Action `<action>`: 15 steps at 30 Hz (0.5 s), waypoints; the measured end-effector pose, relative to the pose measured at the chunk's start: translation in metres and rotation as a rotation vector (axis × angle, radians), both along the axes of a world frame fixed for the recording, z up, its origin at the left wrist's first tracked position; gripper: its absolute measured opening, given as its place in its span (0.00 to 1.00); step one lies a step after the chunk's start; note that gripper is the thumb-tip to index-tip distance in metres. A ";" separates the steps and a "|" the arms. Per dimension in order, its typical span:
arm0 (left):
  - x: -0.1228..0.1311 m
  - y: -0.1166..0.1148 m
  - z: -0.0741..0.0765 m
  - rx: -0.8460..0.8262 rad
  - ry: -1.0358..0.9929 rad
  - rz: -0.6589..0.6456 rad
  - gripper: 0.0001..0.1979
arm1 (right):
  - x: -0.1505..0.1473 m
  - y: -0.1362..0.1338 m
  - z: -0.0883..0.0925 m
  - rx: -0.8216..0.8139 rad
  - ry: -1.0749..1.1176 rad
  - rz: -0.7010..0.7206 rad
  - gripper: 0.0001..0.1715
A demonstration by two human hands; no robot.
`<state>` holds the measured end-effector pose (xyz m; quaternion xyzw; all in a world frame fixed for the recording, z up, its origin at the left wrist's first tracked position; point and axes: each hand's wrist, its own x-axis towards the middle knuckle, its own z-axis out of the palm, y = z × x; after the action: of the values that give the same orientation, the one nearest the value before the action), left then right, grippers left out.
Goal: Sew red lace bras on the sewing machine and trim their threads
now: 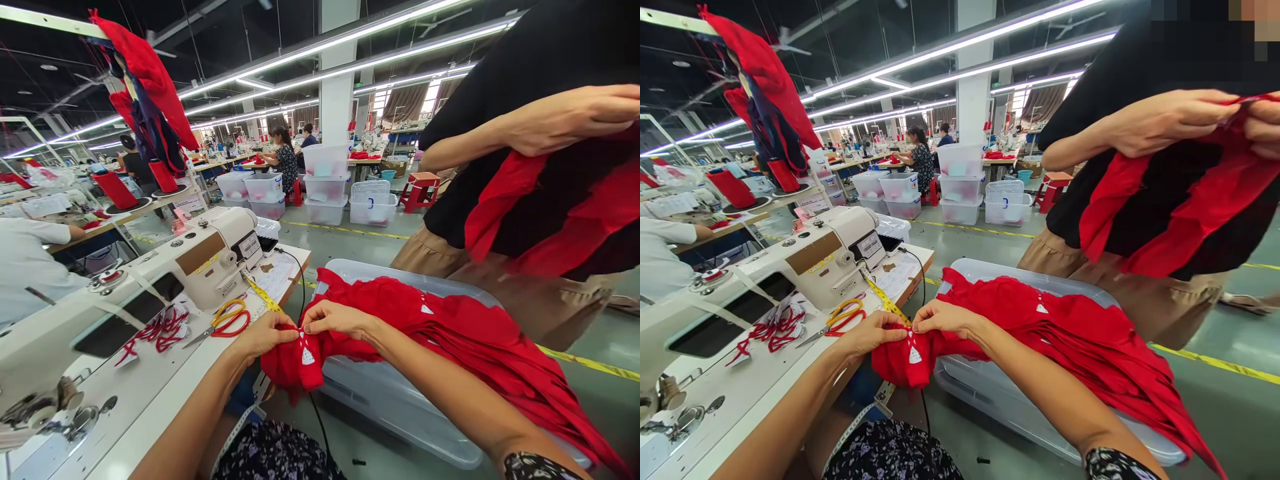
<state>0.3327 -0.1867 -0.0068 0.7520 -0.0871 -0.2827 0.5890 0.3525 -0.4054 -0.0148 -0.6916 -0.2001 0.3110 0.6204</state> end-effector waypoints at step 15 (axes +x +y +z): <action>0.020 -0.036 0.024 0.147 -0.051 -0.057 0.18 | 0.016 -0.033 -0.018 0.120 0.076 -0.060 0.18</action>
<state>0.3529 -0.2223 0.0168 0.7975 -0.1026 -0.2859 0.5213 0.3686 -0.4385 -0.0323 -0.6464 -0.1739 0.3057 0.6772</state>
